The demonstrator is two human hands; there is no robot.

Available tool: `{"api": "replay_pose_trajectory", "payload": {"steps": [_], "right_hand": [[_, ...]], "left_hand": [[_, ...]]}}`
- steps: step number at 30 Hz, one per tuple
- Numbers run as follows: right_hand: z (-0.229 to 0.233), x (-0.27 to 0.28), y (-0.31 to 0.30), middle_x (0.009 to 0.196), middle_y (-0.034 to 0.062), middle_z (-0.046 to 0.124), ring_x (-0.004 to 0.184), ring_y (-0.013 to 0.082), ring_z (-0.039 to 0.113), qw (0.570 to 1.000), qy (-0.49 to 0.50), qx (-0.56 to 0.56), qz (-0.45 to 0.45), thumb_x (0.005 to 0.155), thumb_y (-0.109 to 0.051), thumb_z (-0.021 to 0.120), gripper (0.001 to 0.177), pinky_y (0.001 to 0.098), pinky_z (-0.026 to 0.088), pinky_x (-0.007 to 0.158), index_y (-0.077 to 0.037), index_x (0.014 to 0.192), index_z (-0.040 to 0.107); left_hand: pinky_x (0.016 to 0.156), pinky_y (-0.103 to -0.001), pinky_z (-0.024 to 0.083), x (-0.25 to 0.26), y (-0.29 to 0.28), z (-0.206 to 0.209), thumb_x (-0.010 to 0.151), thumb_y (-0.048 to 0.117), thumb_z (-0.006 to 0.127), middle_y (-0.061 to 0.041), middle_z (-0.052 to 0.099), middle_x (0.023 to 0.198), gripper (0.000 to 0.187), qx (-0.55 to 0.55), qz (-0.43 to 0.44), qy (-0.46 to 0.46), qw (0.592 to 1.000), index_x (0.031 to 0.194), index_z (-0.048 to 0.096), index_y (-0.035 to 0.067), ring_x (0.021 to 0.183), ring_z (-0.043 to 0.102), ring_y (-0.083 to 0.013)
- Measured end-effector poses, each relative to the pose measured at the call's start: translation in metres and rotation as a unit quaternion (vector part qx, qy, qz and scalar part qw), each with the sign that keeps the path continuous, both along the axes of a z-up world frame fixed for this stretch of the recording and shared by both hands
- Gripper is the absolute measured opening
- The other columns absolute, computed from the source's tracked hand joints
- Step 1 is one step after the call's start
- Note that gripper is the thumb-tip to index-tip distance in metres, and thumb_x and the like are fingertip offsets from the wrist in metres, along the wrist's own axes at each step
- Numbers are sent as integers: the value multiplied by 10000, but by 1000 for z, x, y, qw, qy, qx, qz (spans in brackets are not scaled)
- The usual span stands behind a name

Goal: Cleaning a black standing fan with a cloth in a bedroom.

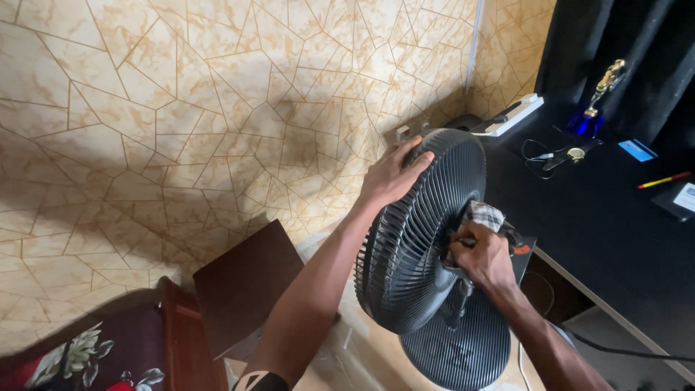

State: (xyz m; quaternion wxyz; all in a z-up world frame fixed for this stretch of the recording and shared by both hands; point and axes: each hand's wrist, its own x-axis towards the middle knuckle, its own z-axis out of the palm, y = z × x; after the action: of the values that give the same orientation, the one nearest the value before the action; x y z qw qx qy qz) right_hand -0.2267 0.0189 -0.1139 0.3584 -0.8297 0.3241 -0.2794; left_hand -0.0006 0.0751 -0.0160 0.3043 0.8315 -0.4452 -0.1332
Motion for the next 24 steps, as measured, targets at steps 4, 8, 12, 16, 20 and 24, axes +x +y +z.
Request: {"api": "replay_pose_trajectory", "payload": {"steps": [4, 8, 12, 16, 20, 24], "right_hand": [[13, -6, 7, 954, 167, 796, 732, 238, 796, 997, 55, 45, 4, 883, -140, 656, 234, 353, 643, 635, -18, 1070, 727], [37, -5, 18, 1060, 133, 776, 873, 206, 778, 995, -57, 83, -2, 909, -192, 687, 245, 318, 628, 759, -54, 1102, 748], [70, 6, 27, 1071, 125, 781, 870, 201, 723, 976, -141, 168, 3, 965, -198, 669, 269, 308, 572, 761, -72, 1187, 753], [72, 30, 14, 1071, 111, 731, 886, 186, 698, 976, -215, -19, 24, 984, -120, 690, 250, 285, 562, 780, -49, 1216, 753], [74, 46, 17, 1044, 130, 704, 896, 203, 709, 958, -246, -148, 27, 932, -47, 747, 182, 299, 576, 784, -27, 1108, 785], [55, 49, 16, 1037, 117, 705, 889, 198, 719, 955, -254, -152, 35, 936, -31, 750, 47, 302, 588, 766, -4, 975, 749]], "left_hand": [[1068, -484, 490, 1, -1, -4, 846, 815, 391, -74, 453, 1575, 863, -18, -13, -5, 1000, 1558, 399, 328, 1348, 560, -343], [1089, -482, 465, -1, -3, -4, 846, 809, 416, -63, 434, 1595, 852, -27, -7, -26, 999, 1547, 421, 326, 1379, 522, -343], [1109, -483, 445, -2, -3, -5, 863, 790, 430, -63, 432, 1602, 827, -35, -8, -30, 999, 1546, 426, 324, 1403, 507, -332], [1110, -486, 438, 1, -5, -8, 878, 769, 414, -53, 413, 1613, 803, -34, -14, -33, 999, 1553, 417, 333, 1410, 496, -327], [1114, -480, 431, 4, -6, -14, 889, 753, 407, -30, 394, 1624, 786, -37, -15, -29, 999, 1558, 399, 339, 1415, 489, -313], [1130, -469, 431, 9, -7, -15, 892, 759, 412, -16, 390, 1633, 789, -40, -12, -28, 999, 1563, 394, 346, 1418, 495, -307]]}}
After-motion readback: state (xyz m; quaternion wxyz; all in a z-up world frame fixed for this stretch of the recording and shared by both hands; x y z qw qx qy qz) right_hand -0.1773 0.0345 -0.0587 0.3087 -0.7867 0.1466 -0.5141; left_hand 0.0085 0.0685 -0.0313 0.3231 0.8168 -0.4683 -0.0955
